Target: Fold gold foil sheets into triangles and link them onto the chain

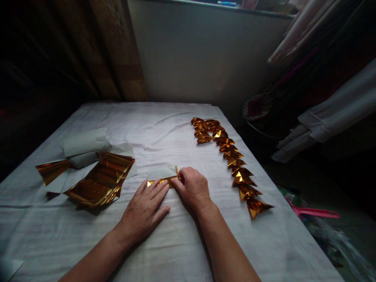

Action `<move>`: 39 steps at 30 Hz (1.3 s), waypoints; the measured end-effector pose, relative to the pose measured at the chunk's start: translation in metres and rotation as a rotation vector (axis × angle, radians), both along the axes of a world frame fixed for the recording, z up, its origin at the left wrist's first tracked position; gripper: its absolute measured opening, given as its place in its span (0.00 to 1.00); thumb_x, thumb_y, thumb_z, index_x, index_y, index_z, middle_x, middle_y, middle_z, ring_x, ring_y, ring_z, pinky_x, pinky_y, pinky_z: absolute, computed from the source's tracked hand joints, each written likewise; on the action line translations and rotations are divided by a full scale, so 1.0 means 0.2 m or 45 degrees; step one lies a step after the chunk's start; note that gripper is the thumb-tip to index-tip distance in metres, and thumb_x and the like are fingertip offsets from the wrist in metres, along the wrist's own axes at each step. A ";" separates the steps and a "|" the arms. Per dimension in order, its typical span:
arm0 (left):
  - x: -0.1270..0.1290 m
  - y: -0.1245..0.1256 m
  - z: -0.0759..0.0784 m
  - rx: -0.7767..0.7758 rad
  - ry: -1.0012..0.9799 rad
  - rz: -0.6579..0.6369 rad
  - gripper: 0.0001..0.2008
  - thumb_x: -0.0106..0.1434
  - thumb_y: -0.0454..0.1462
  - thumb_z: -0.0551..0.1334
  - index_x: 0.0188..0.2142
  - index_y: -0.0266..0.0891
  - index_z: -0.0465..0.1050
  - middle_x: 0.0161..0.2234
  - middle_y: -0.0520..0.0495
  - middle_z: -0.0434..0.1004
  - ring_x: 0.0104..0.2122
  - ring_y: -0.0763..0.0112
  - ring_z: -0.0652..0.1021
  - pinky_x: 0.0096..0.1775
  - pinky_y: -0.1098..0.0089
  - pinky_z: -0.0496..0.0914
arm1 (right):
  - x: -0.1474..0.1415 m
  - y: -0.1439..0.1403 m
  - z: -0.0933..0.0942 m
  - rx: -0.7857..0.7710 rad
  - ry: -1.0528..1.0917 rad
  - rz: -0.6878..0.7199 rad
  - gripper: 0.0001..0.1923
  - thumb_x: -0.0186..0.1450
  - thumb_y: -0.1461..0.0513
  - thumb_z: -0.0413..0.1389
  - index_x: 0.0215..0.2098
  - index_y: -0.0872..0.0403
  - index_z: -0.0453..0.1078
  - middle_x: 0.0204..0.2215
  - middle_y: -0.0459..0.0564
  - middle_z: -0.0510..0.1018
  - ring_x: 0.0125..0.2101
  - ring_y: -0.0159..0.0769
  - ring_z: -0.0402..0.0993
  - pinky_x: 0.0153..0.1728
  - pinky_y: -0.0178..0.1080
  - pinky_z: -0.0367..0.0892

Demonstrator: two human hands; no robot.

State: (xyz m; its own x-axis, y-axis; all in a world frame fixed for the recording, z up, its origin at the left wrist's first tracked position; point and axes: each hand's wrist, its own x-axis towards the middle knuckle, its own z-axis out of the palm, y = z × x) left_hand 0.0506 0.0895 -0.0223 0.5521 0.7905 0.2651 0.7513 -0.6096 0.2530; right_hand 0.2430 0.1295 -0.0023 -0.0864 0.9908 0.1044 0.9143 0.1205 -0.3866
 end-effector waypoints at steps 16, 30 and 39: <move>-0.06 0.03 0.02 -0.052 -0.033 -0.056 0.21 0.70 0.46 0.56 0.59 0.45 0.68 0.58 0.45 0.74 0.60 0.59 0.70 0.66 0.47 0.51 | 0.05 0.02 -0.11 0.008 -0.164 0.144 0.28 0.66 0.51 0.56 0.63 0.48 0.63 0.67 0.60 0.57 0.67 0.55 0.48 0.61 0.57 0.51; -0.29 0.03 0.02 -0.003 0.016 -0.053 0.19 0.70 0.44 0.57 0.58 0.49 0.70 0.56 0.47 0.76 0.60 0.56 0.71 0.64 0.43 0.52 | 0.06 0.02 -0.11 -0.003 -0.140 0.153 0.29 0.66 0.50 0.57 0.63 0.47 0.64 0.66 0.60 0.59 0.67 0.55 0.50 0.61 0.57 0.51; -0.28 0.02 0.01 0.049 0.008 -0.022 0.17 0.69 0.41 0.57 0.56 0.46 0.72 0.56 0.47 0.76 0.60 0.53 0.70 0.64 0.42 0.54 | 0.01 0.00 -0.06 0.067 -0.097 0.204 0.28 0.68 0.55 0.54 0.65 0.52 0.61 0.68 0.58 0.57 0.68 0.51 0.48 0.64 0.57 0.48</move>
